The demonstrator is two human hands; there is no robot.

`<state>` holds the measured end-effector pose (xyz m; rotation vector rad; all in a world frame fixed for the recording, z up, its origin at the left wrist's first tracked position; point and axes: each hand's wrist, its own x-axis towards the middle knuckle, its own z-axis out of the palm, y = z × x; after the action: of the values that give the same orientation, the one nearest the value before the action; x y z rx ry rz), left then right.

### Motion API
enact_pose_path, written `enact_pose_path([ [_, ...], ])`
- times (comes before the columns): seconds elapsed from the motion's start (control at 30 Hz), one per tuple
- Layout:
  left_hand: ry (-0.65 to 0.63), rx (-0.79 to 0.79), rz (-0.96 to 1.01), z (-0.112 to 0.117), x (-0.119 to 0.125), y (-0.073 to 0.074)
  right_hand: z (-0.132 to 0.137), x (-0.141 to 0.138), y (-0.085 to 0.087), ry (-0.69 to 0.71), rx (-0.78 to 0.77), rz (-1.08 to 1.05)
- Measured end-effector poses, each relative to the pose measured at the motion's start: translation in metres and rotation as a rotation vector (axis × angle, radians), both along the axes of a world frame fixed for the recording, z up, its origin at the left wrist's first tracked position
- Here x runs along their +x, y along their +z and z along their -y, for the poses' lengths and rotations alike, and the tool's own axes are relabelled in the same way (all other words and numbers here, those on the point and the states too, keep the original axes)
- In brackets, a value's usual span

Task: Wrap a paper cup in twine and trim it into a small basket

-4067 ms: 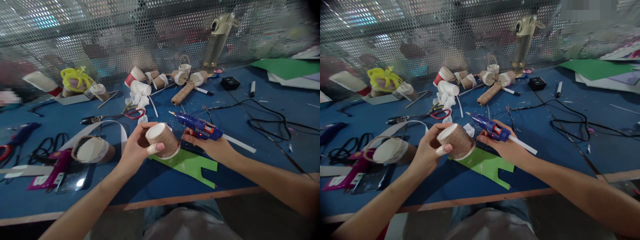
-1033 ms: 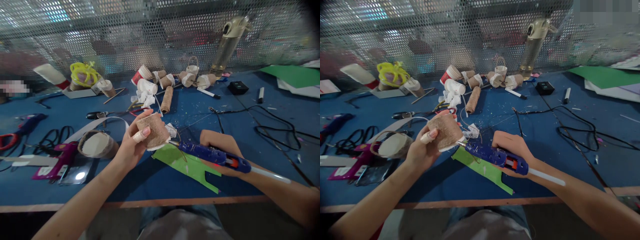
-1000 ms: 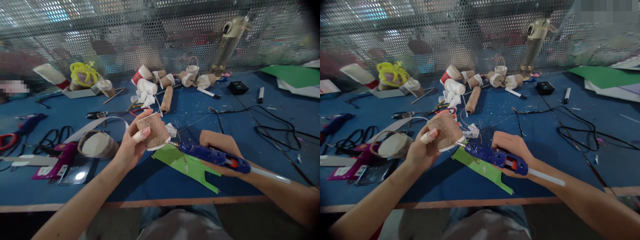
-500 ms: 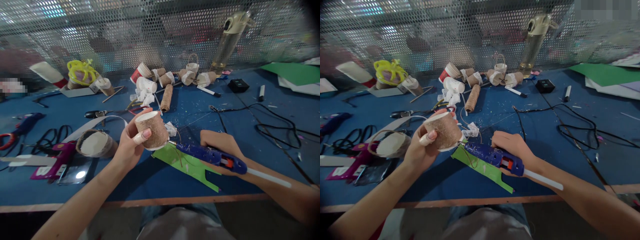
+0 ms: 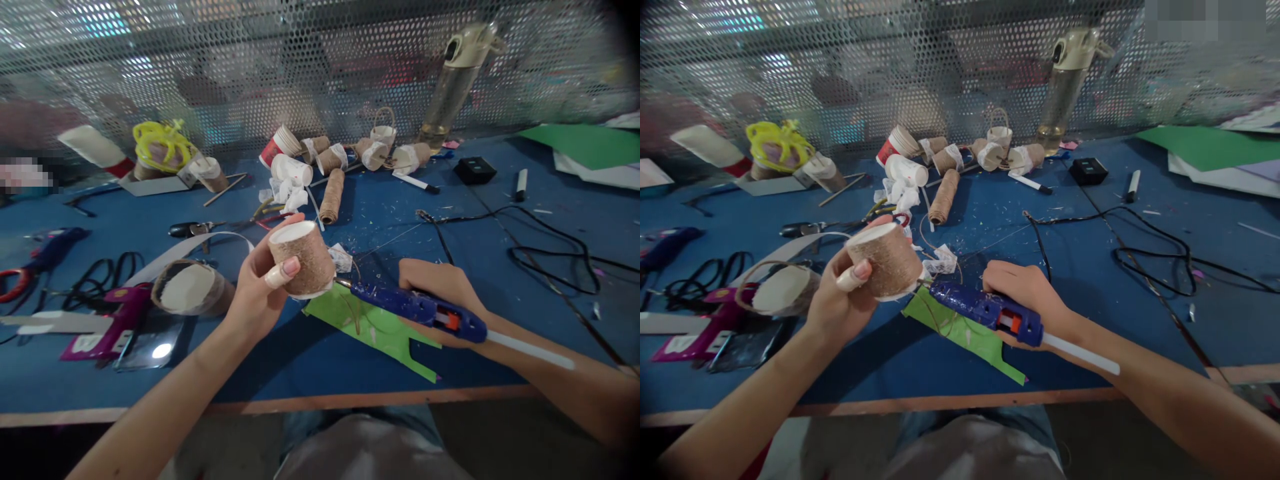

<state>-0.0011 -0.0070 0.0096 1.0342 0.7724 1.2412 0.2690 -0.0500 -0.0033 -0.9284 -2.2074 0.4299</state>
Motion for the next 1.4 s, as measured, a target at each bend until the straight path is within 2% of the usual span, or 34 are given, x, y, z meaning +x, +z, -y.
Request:
enact_pose_path([
  [0.27,-0.028,0.011,-0.021,0.002,0.000,0.000,0.000,-0.001,-0.002,0.057,0.016,-0.006],
  [0.4,-0.053,-0.009,-0.013,0.002,0.000,0.001,0.000,-0.002,-0.001,0.029,-0.004,-0.019],
  [0.63,-0.025,0.007,-0.006,0.002,-0.002,-0.001,0.002,-0.002,0.001,-0.016,-0.050,0.012],
  [0.83,-0.046,-0.008,-0.005,0.000,-0.002,-0.001,0.001,-0.002,0.001,0.056,-0.079,-0.040],
  [0.93,-0.049,-0.025,0.004,-0.001,-0.003,-0.002,-0.002,-0.002,0.000,0.036,-0.105,-0.077],
  [1.07,-0.049,-0.044,0.001,-0.002,-0.003,-0.003,-0.004,-0.005,0.001,-0.156,-0.239,-0.142],
  [1.17,-0.043,-0.064,-0.002,-0.001,-0.001,-0.004,-0.002,-0.010,0.002,-0.264,-0.423,-0.314],
  [1.27,-0.032,-0.073,-0.011,-0.001,0.002,-0.006,0.002,-0.017,0.003,-0.237,-0.588,-0.511],
  [1.4,0.025,-0.060,-0.057,0.000,0.006,-0.008,0.007,-0.029,0.000,-0.095,-0.773,-0.678],
])
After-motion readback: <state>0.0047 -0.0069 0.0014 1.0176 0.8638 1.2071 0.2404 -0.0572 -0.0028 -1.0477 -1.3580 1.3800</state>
